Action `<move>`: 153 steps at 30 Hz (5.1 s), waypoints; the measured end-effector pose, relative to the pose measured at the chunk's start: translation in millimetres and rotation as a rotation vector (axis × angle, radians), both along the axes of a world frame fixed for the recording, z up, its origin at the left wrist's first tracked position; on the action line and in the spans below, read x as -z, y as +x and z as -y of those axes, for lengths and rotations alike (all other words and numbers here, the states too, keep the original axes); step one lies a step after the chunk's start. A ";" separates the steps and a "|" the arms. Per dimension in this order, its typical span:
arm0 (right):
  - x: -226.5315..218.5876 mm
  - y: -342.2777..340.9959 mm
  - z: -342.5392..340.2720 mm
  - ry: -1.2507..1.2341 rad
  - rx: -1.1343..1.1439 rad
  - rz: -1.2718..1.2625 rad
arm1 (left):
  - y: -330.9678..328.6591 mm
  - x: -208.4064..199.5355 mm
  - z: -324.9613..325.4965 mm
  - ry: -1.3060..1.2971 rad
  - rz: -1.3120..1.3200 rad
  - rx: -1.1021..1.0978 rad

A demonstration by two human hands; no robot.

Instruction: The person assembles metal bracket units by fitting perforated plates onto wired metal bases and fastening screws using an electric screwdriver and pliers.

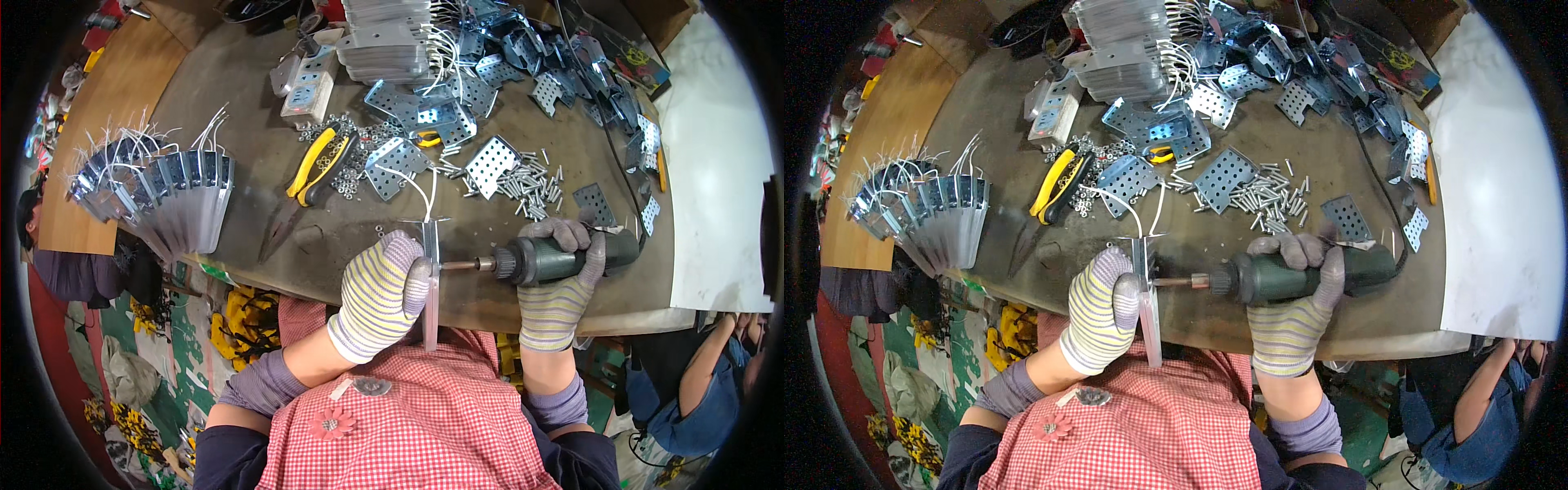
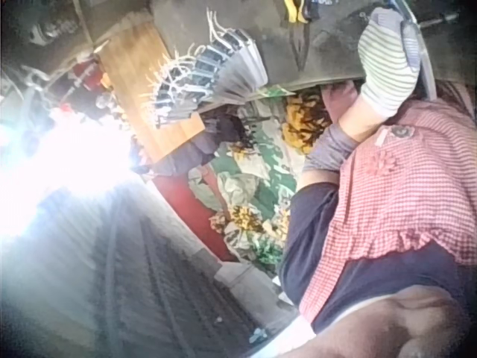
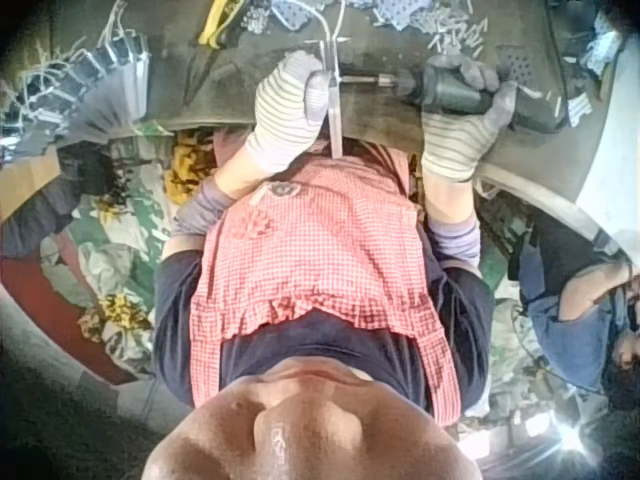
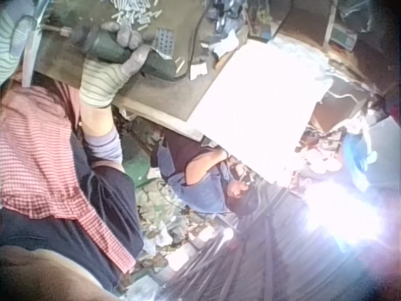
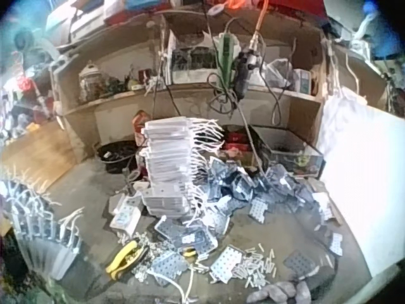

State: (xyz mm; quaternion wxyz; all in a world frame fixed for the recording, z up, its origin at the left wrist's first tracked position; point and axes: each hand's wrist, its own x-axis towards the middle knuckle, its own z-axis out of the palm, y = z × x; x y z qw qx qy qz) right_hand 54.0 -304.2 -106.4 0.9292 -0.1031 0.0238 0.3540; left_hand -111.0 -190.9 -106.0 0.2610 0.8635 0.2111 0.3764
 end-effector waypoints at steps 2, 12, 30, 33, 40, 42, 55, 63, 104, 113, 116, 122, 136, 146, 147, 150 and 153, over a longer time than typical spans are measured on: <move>0.0 -0.5 0.3 -0.004 0.020 -0.007 | 0.1 -0.2 -0.9 0.002 0.011 0.004; 0.5 -0.3 -0.4 -0.024 0.036 -0.046 | -4.8 -7.7 -4.3 -0.124 -0.043 0.040; 0.3 3.7 4.8 0.042 0.021 0.017 | -48.6 -68.9 0.1 -0.597 -0.197 0.318; 0.0 3.8 5.6 0.062 0.014 -0.026 | -47.1 -47.3 5.8 -0.525 -0.180 0.263; -0.6 5.4 8.7 0.133 0.003 -0.084 | -41.0 -26.1 2.8 -0.491 -0.173 0.278; 1.2 7.2 9.2 0.099 0.010 -0.020 | -38.4 -25.7 2.7 -0.475 -0.160 0.304; 3.0 8.3 11.5 0.122 0.042 -0.024 | -4.1 -42.7 -4.4 -0.313 -0.330 0.226; 0.5 6.3 9.9 0.088 0.046 -0.029 | -2.7 -35.5 -6.5 -0.142 -0.322 0.260; 3.6 9.2 9.8 0.124 -0.004 -0.034 | -13.2 -13.7 2.6 -0.550 0.113 -0.003; 4.3 9.9 9.2 0.068 0.005 -0.008 | -3.8 -12.5 -9.1 -0.150 0.069 0.068; -0.4 5.6 10.4 0.079 0.017 -0.026 | 0.4 -12.7 -8.4 -0.004 0.072 0.089; 0.8 7.1 9.0 0.094 0.001 -0.013 | 3.6 -7.6 -11.7 0.047 0.065 0.116; 1.0 5.5 1.8 0.121 0.010 0.006 | 7.1 -5.0 -15.3 0.049 -0.032 0.150; 8.8 12.1 9.3 0.025 0.040 0.041 | 9.7 -16.7 -47.3 0.056 0.026 0.302; 15.4 15.7 11.8 0.015 0.045 0.023 | 13.1 -23.5 -51.6 0.271 -0.120 0.385; 8.5 23.7 14.4 -0.010 -0.009 0.036 | 7.9 -9.2 -41.5 0.295 -0.138 0.335; -22.2 34.6 31.1 -0.070 -0.021 0.200 | -22.0 -17.5 -48.5 0.367 -0.071 0.421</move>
